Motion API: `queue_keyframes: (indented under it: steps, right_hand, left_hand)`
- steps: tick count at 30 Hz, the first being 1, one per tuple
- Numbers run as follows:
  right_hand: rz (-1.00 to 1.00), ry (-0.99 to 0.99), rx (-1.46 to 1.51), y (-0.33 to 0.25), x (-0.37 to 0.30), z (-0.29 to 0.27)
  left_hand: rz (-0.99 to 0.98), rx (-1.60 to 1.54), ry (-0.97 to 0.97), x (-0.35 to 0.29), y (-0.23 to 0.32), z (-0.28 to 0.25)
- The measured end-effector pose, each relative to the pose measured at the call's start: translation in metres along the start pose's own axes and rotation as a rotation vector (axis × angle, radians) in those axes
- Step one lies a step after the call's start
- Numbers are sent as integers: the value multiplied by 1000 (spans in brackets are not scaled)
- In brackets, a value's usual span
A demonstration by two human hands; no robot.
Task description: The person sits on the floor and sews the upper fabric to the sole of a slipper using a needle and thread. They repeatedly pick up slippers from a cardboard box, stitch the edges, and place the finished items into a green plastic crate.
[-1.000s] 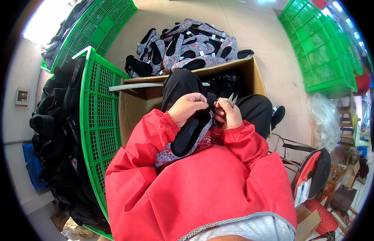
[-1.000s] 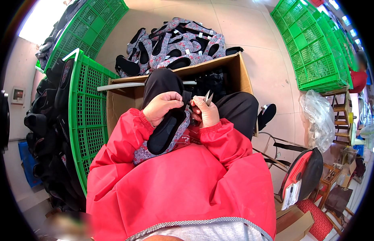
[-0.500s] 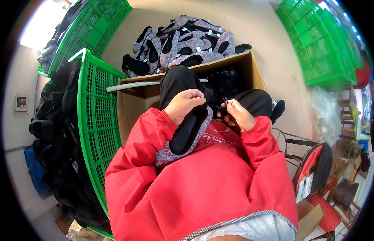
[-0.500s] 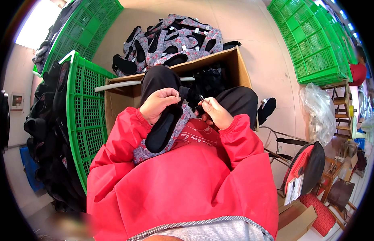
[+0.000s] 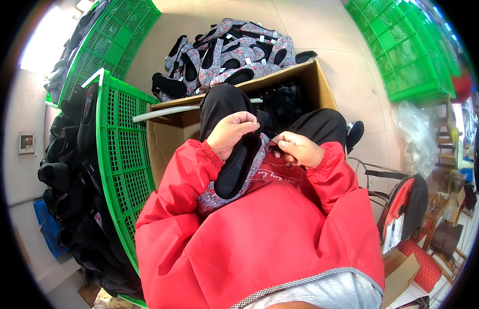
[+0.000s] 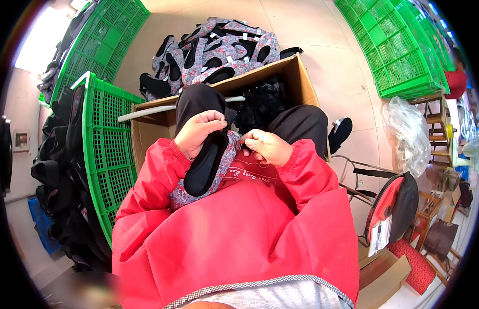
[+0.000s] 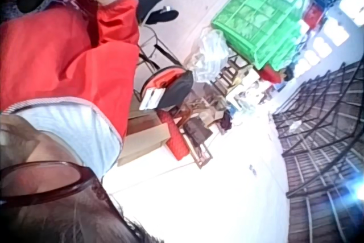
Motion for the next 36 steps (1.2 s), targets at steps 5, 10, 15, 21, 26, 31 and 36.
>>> queue_keyframes:
  steps: [5,10,15,21,26,31,36]
  right_hand:
    - [-25,4,-125,-5,7,6]
    - [-41,112,-216,-13,13,4]
    - [-43,141,-264,-26,15,6]
    - [-78,119,-385,-29,21,6]
    - [-109,116,-378,-23,23,4]
    - [-112,110,-348,-25,24,5]
    - [-70,75,-251,-28,22,7]
  left_hand:
    - [-15,-30,3,2,-1,0]
    - [-33,-51,-10,4,-3,-3]
    - [-44,-68,5,4,-3,0]
    - [-56,-72,8,5,-4,1]
    - [-59,-57,18,6,-5,0]
    - [-52,-35,23,6,-4,2]
    - [-52,-29,32,6,-5,1]
Point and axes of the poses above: each hand's wrist, its own x-axis towards the middle knuckle, its own z-axis out of the palm, y = z × x, the point moved 6 cm from there along x, towards the middle knuckle, and after that the axes turned 10 degrees about -x, right-handed, at the moved point
